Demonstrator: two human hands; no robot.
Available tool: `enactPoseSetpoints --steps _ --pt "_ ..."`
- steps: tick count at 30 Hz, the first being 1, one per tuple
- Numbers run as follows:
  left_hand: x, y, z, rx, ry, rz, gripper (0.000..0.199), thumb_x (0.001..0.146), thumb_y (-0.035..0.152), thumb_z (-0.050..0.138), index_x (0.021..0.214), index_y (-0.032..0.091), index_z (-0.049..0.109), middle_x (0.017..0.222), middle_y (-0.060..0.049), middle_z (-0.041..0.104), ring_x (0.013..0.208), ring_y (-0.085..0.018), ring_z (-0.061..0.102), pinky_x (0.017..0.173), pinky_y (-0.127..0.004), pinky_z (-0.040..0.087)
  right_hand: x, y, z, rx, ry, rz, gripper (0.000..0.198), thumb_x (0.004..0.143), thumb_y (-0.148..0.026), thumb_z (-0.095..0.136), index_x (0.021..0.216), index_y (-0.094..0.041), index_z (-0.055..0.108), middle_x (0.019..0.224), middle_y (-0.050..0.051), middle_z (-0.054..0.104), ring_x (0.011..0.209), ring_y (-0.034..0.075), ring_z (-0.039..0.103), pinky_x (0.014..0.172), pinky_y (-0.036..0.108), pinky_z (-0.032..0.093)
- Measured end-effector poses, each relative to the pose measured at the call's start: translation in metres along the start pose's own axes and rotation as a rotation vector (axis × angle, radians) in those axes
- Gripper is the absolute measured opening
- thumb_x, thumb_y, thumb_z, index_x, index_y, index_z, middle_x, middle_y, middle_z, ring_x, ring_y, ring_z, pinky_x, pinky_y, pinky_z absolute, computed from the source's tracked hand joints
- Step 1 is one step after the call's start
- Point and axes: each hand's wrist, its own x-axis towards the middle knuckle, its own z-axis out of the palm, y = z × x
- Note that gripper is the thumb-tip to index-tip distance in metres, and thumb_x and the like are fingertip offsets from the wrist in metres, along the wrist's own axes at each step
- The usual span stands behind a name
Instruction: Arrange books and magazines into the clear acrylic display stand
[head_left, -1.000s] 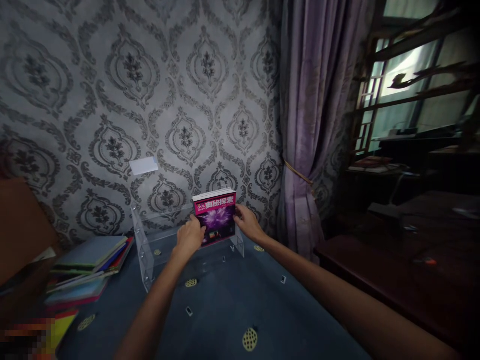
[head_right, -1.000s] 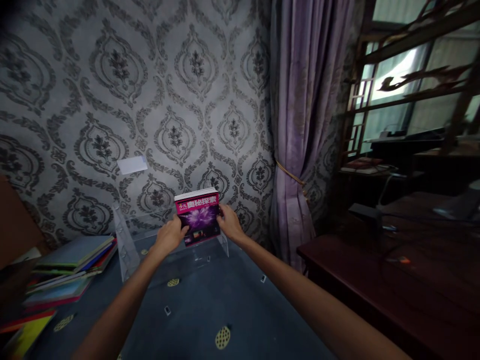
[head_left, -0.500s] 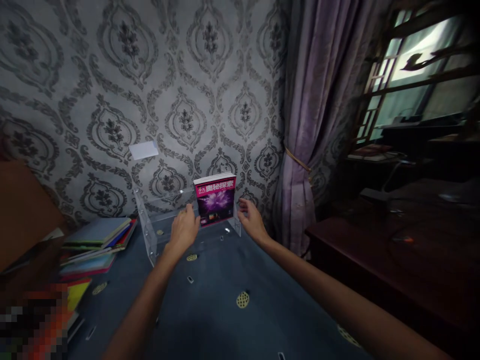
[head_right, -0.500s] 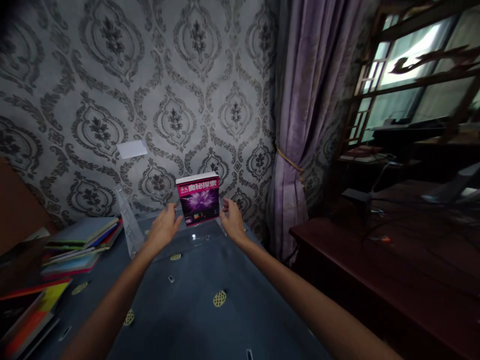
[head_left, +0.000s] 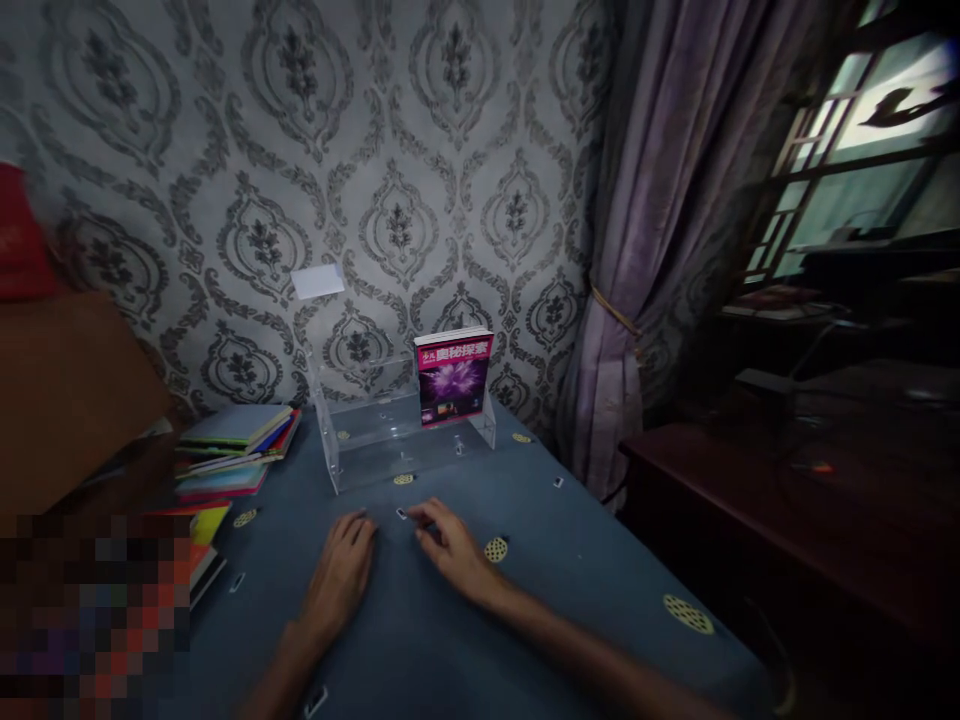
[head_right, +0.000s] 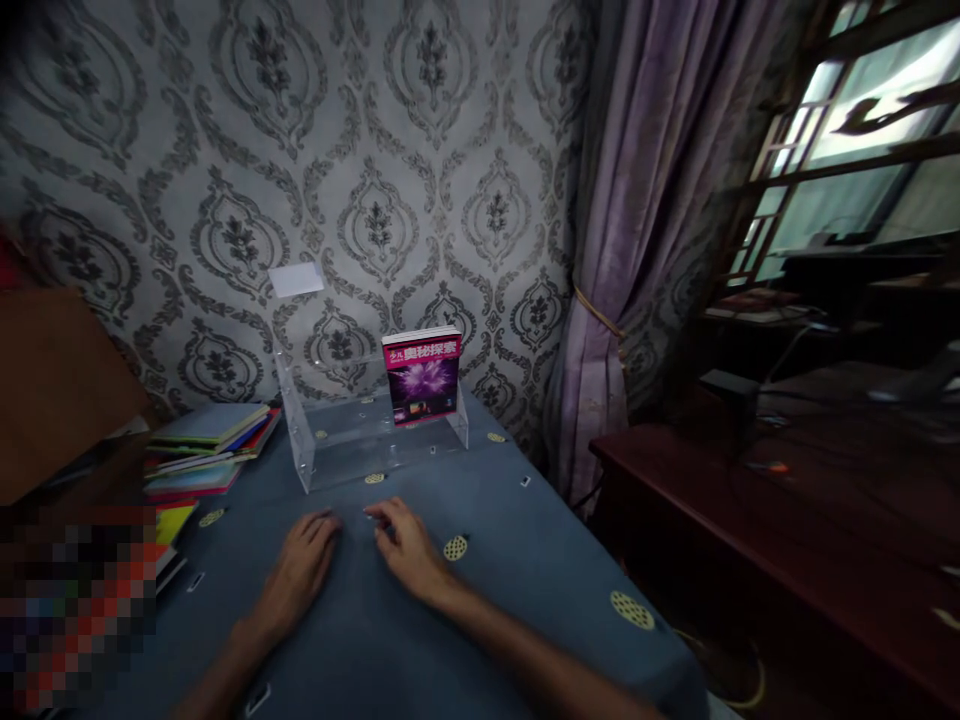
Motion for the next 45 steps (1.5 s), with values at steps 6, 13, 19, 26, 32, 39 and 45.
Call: enactPoseSetpoints --steps 6,13,19,26,32,39,45 --pt "0.006 -0.005 -0.003 -0.151 0.026 -0.141 0.024 0.097 0.023 0.037 0.095 0.02 0.061 0.094 -0.008 0.067 0.094 -0.024 0.062 0.086 -0.044 0.055 -0.009 0.0 0.031 0.024 0.03 0.06 0.028 0.08 -0.013 0.052 0.101 -0.021 0.068 0.096 0.005 0.066 0.088 0.02 0.062 0.083 0.034 0.05" --pt "0.008 0.006 -0.007 -0.13 -0.139 -0.27 0.028 0.094 0.017 0.034 0.09 0.02 0.061 0.096 -0.008 0.066 0.093 -0.024 0.061 0.093 -0.045 0.051 -0.009 0.009 0.029 0.273 0.039 0.184 0.016 0.081 -0.029 0.061 0.092 -0.023 0.071 0.075 0.001 0.062 0.065 0.016 0.056 0.06 0.029 0.045" --pt "0.008 0.007 -0.006 -0.032 -0.227 -0.27 0.032 0.094 0.013 0.032 0.099 0.019 0.063 0.105 -0.008 0.066 0.102 -0.024 0.062 0.098 -0.042 0.048 0.0 0.002 0.017 0.652 0.052 0.334 0.032 0.071 -0.044 0.079 0.089 -0.018 0.072 0.076 0.002 0.066 0.065 0.014 0.061 0.052 0.023 0.04" --pt "-0.001 -0.002 0.022 0.089 -0.252 -0.26 0.047 0.091 0.006 0.028 0.12 0.02 0.062 0.126 -0.011 0.064 0.118 -0.025 0.059 0.101 -0.041 0.047 0.008 0.004 -0.003 1.007 0.09 0.52 0.033 0.068 -0.039 0.084 0.09 -0.017 0.073 0.079 0.003 0.071 0.065 0.009 0.063 0.057 0.018 0.043" --pt "-0.007 -0.008 0.034 0.126 -0.213 -0.258 0.048 0.09 0.005 0.031 0.125 0.019 0.061 0.13 -0.011 0.063 0.123 -0.025 0.057 0.103 -0.042 0.046 0.005 0.0 -0.004 1.035 0.058 0.525 0.028 0.073 -0.038 0.081 0.09 -0.017 0.073 0.078 0.002 0.071 0.063 0.007 0.062 0.056 0.017 0.043" --pt "-0.003 -0.002 0.02 0.075 -0.237 -0.261 0.044 0.094 0.012 0.029 0.115 0.021 0.066 0.124 -0.011 0.065 0.115 -0.024 0.061 0.099 -0.041 0.048 0.001 -0.005 -0.007 1.051 0.053 0.511 0.026 0.078 -0.038 0.076 0.091 -0.016 0.071 0.077 0.003 0.07 0.063 0.009 0.062 0.055 0.018 0.041" --pt "-0.002 0.001 0.014 0.071 -0.226 -0.259 0.042 0.093 0.014 0.028 0.112 0.02 0.065 0.121 -0.01 0.067 0.113 -0.025 0.061 0.098 -0.042 0.049 0.0 -0.003 -0.006 1.042 0.044 0.495 0.028 0.077 -0.04 0.076 0.092 -0.017 0.071 0.078 0.002 0.071 0.063 0.009 0.061 0.053 0.018 0.038"
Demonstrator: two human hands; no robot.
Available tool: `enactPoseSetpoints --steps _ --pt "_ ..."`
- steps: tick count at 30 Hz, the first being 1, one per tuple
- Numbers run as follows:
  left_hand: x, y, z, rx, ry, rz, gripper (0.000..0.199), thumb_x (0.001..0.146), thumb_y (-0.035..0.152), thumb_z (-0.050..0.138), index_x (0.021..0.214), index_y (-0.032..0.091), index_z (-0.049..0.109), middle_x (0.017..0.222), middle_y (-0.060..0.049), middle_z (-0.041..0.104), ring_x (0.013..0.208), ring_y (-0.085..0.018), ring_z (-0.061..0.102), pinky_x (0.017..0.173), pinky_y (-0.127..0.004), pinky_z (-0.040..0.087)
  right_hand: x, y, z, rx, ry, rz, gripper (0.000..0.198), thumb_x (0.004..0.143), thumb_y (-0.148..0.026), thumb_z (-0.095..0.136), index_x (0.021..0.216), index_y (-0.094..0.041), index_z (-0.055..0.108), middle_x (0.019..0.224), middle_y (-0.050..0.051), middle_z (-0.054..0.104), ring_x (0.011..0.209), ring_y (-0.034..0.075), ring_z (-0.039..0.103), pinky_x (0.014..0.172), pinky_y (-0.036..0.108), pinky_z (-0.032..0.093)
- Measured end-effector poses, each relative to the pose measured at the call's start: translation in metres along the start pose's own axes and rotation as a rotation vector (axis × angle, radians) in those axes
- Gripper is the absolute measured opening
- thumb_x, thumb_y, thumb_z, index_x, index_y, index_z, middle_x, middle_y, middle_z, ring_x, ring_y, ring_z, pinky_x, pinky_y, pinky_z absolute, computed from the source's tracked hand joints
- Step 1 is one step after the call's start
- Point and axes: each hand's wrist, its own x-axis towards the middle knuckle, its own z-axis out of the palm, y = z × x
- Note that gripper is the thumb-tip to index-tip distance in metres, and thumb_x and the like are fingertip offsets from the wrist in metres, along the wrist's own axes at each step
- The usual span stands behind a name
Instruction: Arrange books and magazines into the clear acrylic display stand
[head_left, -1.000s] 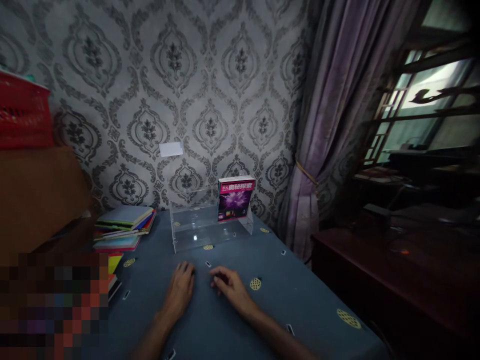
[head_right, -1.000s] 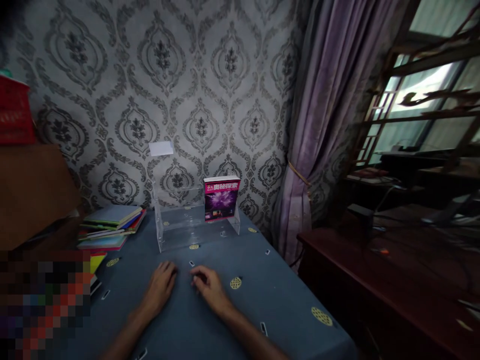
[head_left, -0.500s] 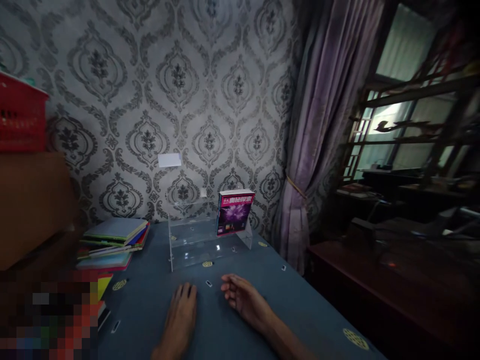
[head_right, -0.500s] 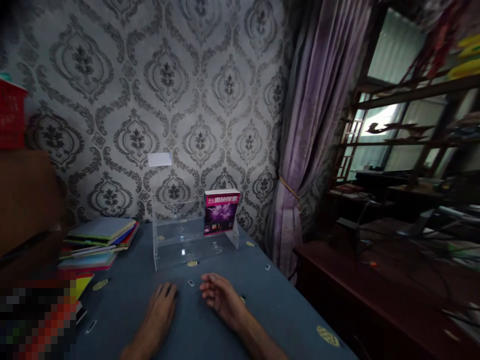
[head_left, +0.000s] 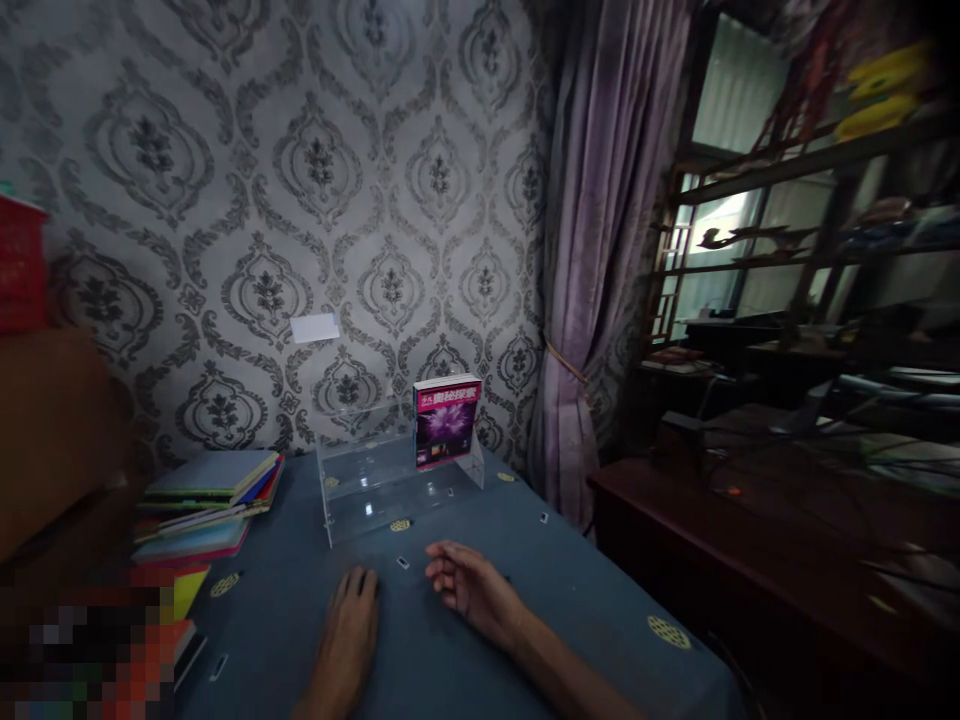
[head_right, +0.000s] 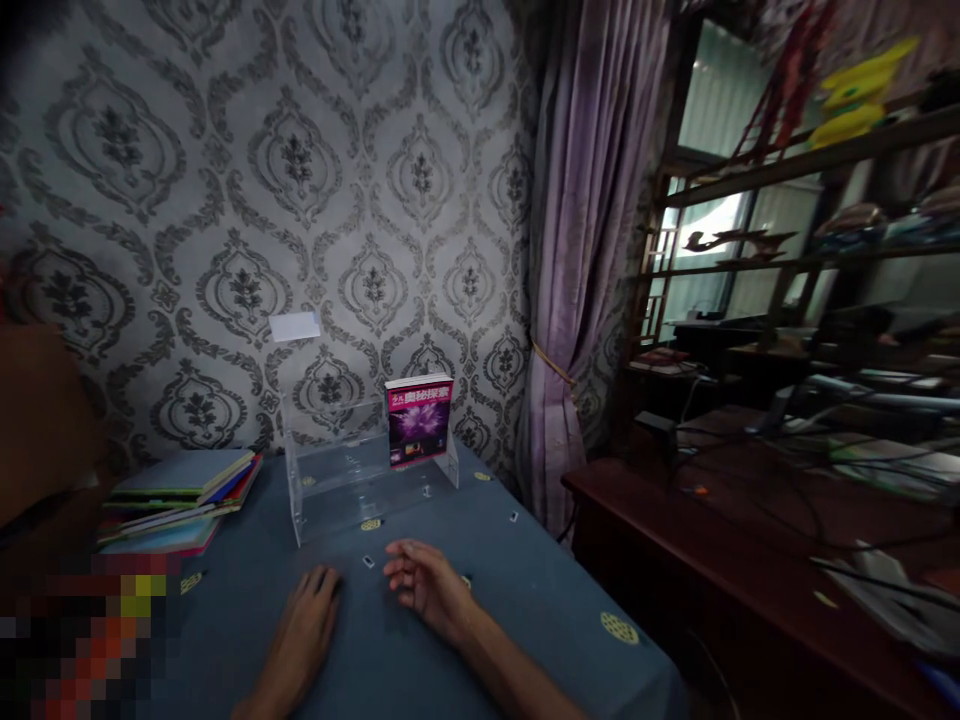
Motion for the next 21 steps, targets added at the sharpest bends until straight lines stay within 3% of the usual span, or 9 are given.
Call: enactPoseSetpoints --steps 8,12,15,21 --pt "0.0 0.001 0.001 -0.048 -0.005 -0.018 0.04 0.093 0.017 0.031 0.107 0.021 0.068 0.12 -0.011 0.068 0.112 -0.025 0.064 0.098 -0.044 0.051 0.006 -0.004 -0.008 -0.029 0.012 -0.03 0.031 0.076 -0.043 0.075 0.092 -0.017 0.07 0.079 0.003 0.071 0.064 0.01 0.062 0.055 0.019 0.041" --pt "0.013 0.003 -0.002 -0.173 0.097 0.005 0.035 0.092 0.024 0.037 0.112 0.021 0.066 0.117 -0.011 0.07 0.113 -0.026 0.065 0.098 -0.045 0.053 0.021 -0.03 -0.032 -0.163 0.176 -0.176 0.028 0.074 -0.044 0.072 0.087 -0.019 0.069 0.077 0.004 0.071 0.062 0.012 0.063 0.055 0.022 0.044" --pt "0.044 0.021 -0.022 -0.344 0.151 0.096 0.034 0.094 0.026 0.037 0.118 0.021 0.06 0.118 -0.011 0.069 0.112 -0.023 0.065 0.099 -0.044 0.052 0.04 -0.065 -0.059 -0.313 0.401 -0.389 0.025 0.071 -0.043 0.068 0.08 -0.02 0.066 0.073 0.006 0.071 0.06 0.016 0.064 0.052 0.025 0.046" --pt "0.145 0.067 -0.053 -0.381 0.27 0.151 0.034 0.092 0.021 0.043 0.125 0.017 0.051 0.124 -0.013 0.065 0.119 -0.023 0.061 0.104 -0.043 0.047 0.085 -0.149 -0.094 -0.439 0.52 -0.572 0.028 0.066 -0.039 0.067 0.086 -0.019 0.065 0.082 0.005 0.072 0.075 0.018 0.067 0.056 0.023 0.046"
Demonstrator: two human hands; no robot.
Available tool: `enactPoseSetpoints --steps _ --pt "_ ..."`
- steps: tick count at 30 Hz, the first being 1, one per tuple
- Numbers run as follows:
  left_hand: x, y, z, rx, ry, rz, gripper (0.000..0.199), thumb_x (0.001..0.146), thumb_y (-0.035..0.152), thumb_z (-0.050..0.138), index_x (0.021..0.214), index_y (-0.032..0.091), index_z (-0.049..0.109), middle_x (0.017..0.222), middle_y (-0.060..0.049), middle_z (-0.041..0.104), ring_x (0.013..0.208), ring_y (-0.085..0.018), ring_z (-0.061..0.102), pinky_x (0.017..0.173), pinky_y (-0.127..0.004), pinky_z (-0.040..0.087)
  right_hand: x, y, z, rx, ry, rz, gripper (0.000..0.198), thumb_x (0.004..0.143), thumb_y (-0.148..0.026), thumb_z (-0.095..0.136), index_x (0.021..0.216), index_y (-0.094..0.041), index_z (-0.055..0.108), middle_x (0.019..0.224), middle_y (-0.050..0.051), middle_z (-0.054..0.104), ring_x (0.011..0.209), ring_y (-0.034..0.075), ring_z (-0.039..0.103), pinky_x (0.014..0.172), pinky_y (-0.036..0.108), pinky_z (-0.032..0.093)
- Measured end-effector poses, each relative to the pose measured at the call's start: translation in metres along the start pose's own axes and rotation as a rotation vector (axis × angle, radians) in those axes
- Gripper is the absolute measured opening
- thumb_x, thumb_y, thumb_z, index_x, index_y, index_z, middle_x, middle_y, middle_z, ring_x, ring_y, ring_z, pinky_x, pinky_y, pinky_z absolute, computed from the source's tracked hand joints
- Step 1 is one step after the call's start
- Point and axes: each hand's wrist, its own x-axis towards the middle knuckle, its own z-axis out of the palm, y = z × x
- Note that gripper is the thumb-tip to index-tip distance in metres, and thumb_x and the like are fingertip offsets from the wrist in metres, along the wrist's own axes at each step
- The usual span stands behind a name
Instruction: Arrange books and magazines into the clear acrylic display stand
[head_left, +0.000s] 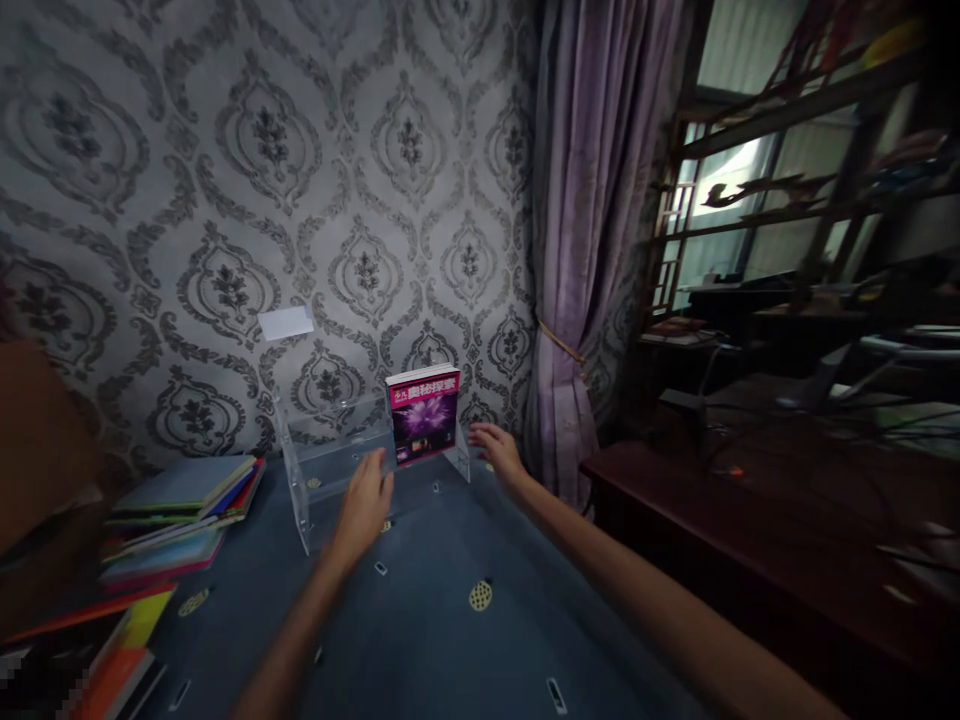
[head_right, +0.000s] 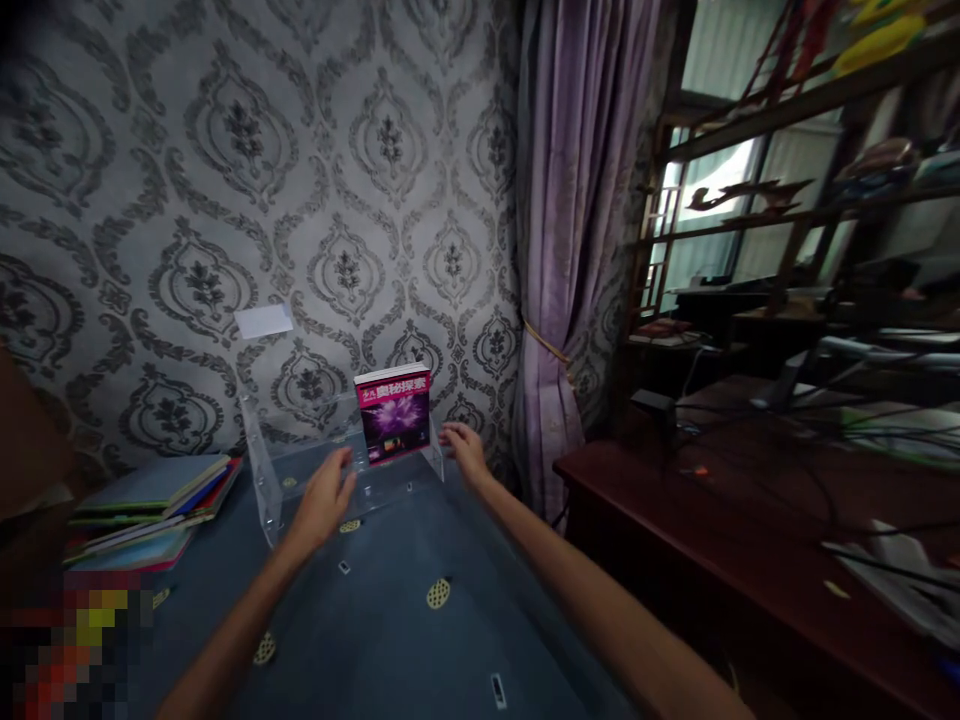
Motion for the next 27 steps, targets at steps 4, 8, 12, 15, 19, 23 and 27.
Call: enactPoseSetpoints --steps 4,8,12,15,19,23,27 --pt "0.052 0.008 0.013 0.075 0.035 -0.097 0.036 0.091 0.017 0.044 0.126 0.012 0.047 0.128 -0.019 0.062 0.119 -0.025 0.061 0.103 -0.043 0.047 0.045 -0.026 0.01 -0.055 -0.054 -0.107 0.037 0.068 -0.032 0.068 0.102 -0.019 0.066 0.108 0.008 0.072 0.1 0.022 0.066 0.074 0.031 0.053" --pt "0.077 0.018 0.013 0.118 -0.027 -0.171 0.032 0.093 0.015 0.043 0.125 0.013 0.044 0.121 -0.017 0.066 0.115 -0.025 0.063 0.098 -0.039 0.048 0.067 -0.044 0.027 -0.075 -0.165 -0.181 0.044 0.075 -0.035 0.069 0.115 -0.018 0.063 0.117 0.009 0.071 0.109 0.022 0.064 0.089 0.037 0.052" --pt "0.086 0.029 0.007 0.173 -0.135 -0.227 0.027 0.096 0.016 0.044 0.123 0.013 0.043 0.11 -0.017 0.071 0.108 -0.025 0.067 0.09 -0.034 0.05 0.073 -0.047 0.039 -0.082 -0.257 -0.24 0.042 0.078 -0.043 0.068 0.112 -0.019 0.064 0.113 0.008 0.072 0.103 0.022 0.065 0.089 0.037 0.052" --pt "0.089 0.034 0.006 0.23 -0.175 -0.253 0.026 0.096 0.015 0.043 0.122 0.012 0.043 0.106 -0.019 0.072 0.103 -0.027 0.069 0.085 -0.033 0.05 0.075 -0.042 0.041 -0.087 -0.275 -0.284 0.041 0.077 -0.049 0.069 0.104 -0.019 0.064 0.105 0.006 0.073 0.098 0.021 0.066 0.088 0.036 0.052" --pt "0.091 0.035 0.008 0.288 -0.191 -0.26 0.025 0.097 0.016 0.041 0.121 0.011 0.044 0.105 -0.021 0.072 0.101 -0.027 0.07 0.083 -0.033 0.049 0.077 -0.033 0.038 -0.091 -0.252 -0.33 0.042 0.074 -0.054 0.07 0.101 -0.022 0.062 0.092 0.002 0.072 0.088 0.02 0.065 0.082 0.034 0.053" --pt "0.092 0.033 0.011 0.308 -0.186 -0.245 0.025 0.097 0.015 0.04 0.121 0.01 0.043 0.105 -0.02 0.072 0.099 -0.026 0.07 0.082 -0.032 0.049 0.075 -0.03 0.036 -0.089 -0.27 -0.367 0.038 0.076 -0.055 0.067 0.097 -0.024 0.06 0.091 0.001 0.071 0.086 0.02 0.066 0.079 0.033 0.054" --pt "0.091 0.034 0.011 0.311 -0.189 -0.241 0.026 0.097 0.016 0.039 0.122 0.009 0.043 0.104 -0.02 0.072 0.098 -0.026 0.071 0.082 -0.033 0.05 0.074 -0.03 0.037 -0.097 -0.263 -0.366 0.039 0.076 -0.056 0.066 0.096 -0.024 0.059 0.092 0.002 0.071 0.088 0.021 0.066 0.079 0.034 0.055"
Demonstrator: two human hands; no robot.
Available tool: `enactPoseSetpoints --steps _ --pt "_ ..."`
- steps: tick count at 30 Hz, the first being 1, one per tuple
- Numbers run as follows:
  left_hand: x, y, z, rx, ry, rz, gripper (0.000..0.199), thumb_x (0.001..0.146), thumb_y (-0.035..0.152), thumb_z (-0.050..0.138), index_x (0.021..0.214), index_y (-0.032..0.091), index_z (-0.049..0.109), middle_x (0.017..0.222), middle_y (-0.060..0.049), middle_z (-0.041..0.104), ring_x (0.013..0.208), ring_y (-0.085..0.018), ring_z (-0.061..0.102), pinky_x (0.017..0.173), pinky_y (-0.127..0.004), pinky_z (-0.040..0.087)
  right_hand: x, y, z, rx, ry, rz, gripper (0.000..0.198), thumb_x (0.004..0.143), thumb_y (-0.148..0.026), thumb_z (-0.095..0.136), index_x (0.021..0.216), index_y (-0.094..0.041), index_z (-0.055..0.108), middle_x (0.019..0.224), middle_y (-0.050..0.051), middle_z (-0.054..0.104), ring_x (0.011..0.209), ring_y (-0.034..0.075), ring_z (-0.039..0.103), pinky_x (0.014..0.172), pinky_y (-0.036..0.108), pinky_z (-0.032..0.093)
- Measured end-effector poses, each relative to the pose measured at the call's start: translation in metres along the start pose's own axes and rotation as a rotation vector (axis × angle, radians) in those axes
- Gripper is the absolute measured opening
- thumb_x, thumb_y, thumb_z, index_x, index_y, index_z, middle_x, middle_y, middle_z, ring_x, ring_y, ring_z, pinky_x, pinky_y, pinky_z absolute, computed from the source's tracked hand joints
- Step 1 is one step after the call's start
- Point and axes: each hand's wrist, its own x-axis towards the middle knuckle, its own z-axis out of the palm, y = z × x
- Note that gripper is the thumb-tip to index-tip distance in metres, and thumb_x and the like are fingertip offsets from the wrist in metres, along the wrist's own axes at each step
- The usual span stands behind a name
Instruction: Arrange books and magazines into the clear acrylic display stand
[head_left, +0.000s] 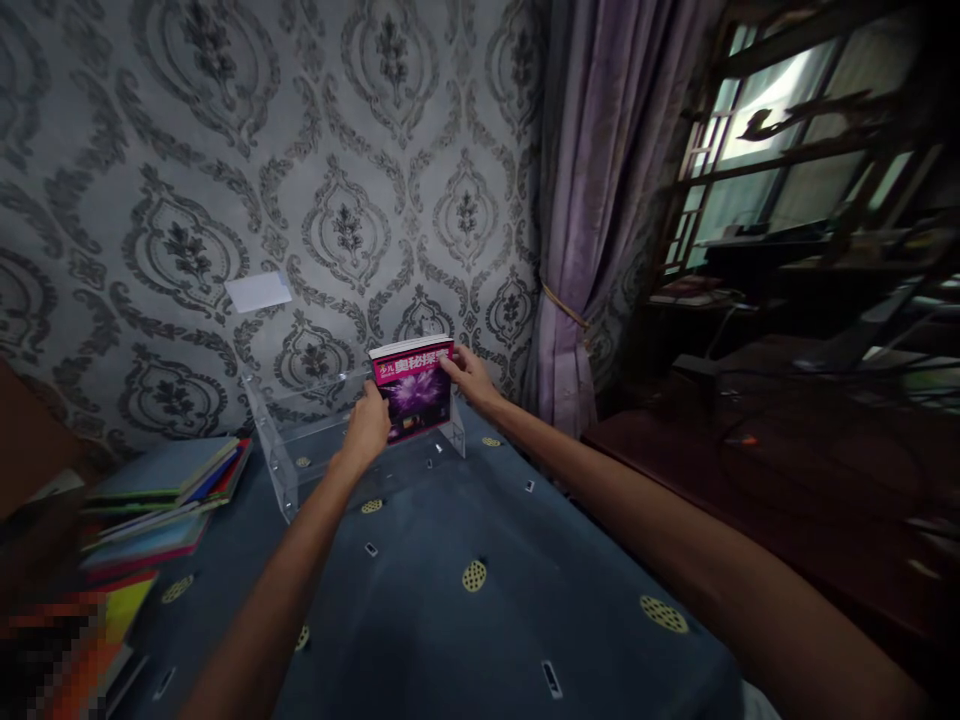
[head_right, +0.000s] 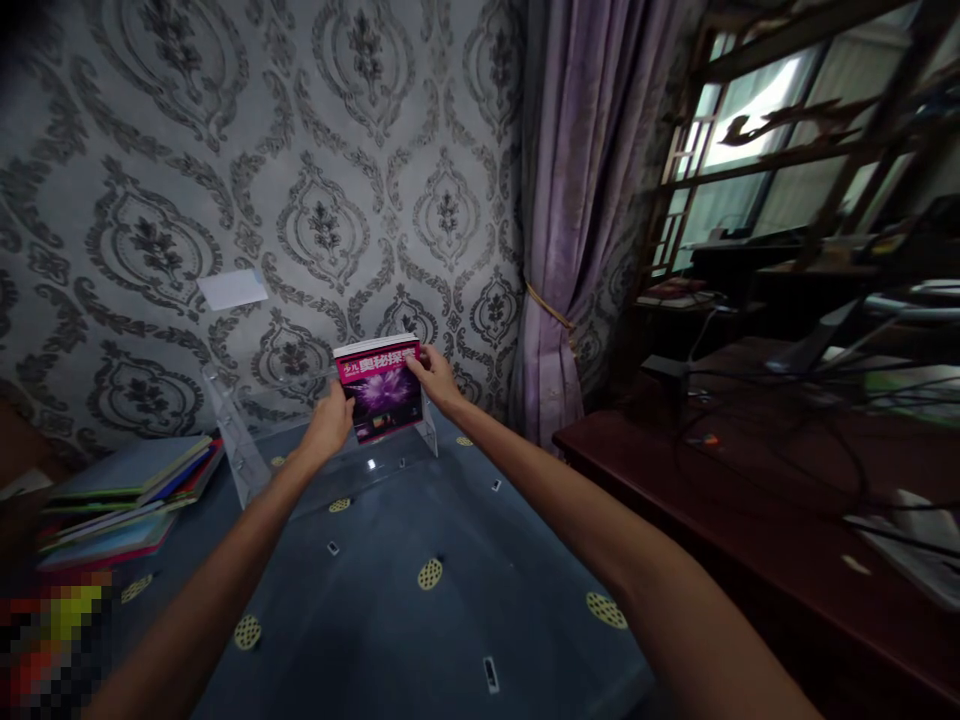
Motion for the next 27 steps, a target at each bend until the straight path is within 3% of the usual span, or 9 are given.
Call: enactPoseSetpoints --steps 5,7,10,12,15,18,23,27 --pt "-0.002 -0.002 -0.001 -0.019 -0.001 0.028 0.027 0.097 0.017 0.039 0.122 0.008 0.044 0.105 -0.021 0.071 0.1 -0.028 0.07 0.083 -0.036 0.052 -0.001 -0.002 0.0 0.006 -0.01 -0.002 0.04 0.077 -0.055 0.065 0.101 -0.022 0.06 0.099 0.005 0.072 0.096 0.023 0.066 0.087 0.039 0.054" --pt "-0.005 -0.005 0.0 -0.035 0.009 0.042 0.029 0.097 0.018 0.041 0.124 0.008 0.043 0.107 -0.021 0.07 0.101 -0.029 0.069 0.085 -0.038 0.052 -0.009 -0.002 -0.001 -0.039 0.047 0.002 0.042 0.078 -0.052 0.065 0.108 -0.022 0.06 0.105 0.007 0.071 0.101 0.024 0.065 0.091 0.041 0.052" --pt "-0.021 -0.015 0.007 -0.071 0.103 0.096 0.038 0.095 0.017 0.044 0.131 0.008 0.039 0.119 -0.022 0.066 0.111 -0.029 0.065 0.093 -0.042 0.051 -0.037 0.005 -0.001 -0.175 0.181 0.045 0.04 0.081 -0.047 0.061 0.112 -0.022 0.059 0.107 0.008 0.069 0.102 0.024 0.063 0.091 0.042 0.051" --pt "-0.041 -0.025 0.015 -0.083 0.208 0.177 0.041 0.094 0.016 0.044 0.134 0.009 0.038 0.129 -0.023 0.06 0.123 -0.029 0.059 0.102 -0.045 0.048 -0.067 0.012 0.005 -0.217 0.188 0.08 0.034 0.082 -0.045 0.059 0.107 -0.022 0.06 0.102 0.008 0.069 0.098 0.025 0.063 0.089 0.043 0.052" --pt "-0.087 -0.046 0.027 -0.055 0.291 0.322 0.039 0.095 0.015 0.042 0.134 0.011 0.041 0.136 -0.02 0.055 0.133 -0.028 0.048 0.11 -0.048 0.042 -0.119 0.023 0.023 -0.238 0.038 0.121 0.023 0.08 -0.039 0.058 0.096 -0.022 0.062 0.094 0.006 0.069 0.09 0.023 0.064 0.085 0.041 0.052" --pt "-0.137 -0.071 0.035 0.017 0.241 0.376 0.038 0.095 0.014 0.04 0.133 0.015 0.044 0.136 -0.016 0.055 0.135 -0.027 0.046 0.111 -0.049 0.042 -0.163 0.028 0.047 -0.273 -0.193 0.173 0.02 0.079 -0.031 0.056 0.094 -0.021 0.063 0.093 0.006 0.07 0.088 0.023 0.066 0.082 0.041 0.053" --pt "-0.195 -0.12 0.022 0.202 0.152 0.197 0.036 0.093 0.012 0.041 0.128 0.013 0.049 0.133 -0.017 0.056 0.134 -0.028 0.046 0.109 -0.05 0.044 -0.206 0.023 0.079 -0.327 -0.489 0.167 0.024 0.082 -0.029 0.055 0.101 -0.022 0.067 0.101 0.007 0.071 0.095 0.026 0.067 0.087 0.045 0.054" --pt "-0.215 -0.154 -0.012 0.4 0.139 0.012 0.034 0.091 0.011 0.044 0.124 0.01 0.055 0.132 -0.019 0.058 0.134 -0.03 0.047 0.11 -0.05 0.041 -0.218 0.018 0.085 -0.461 -0.572 0.047 0.026 0.086 -0.035 0.052 0.103 -0.024 0.069 0.105 0.009 0.07 0.102 0.028 0.065 0.094 0.049 0.051"
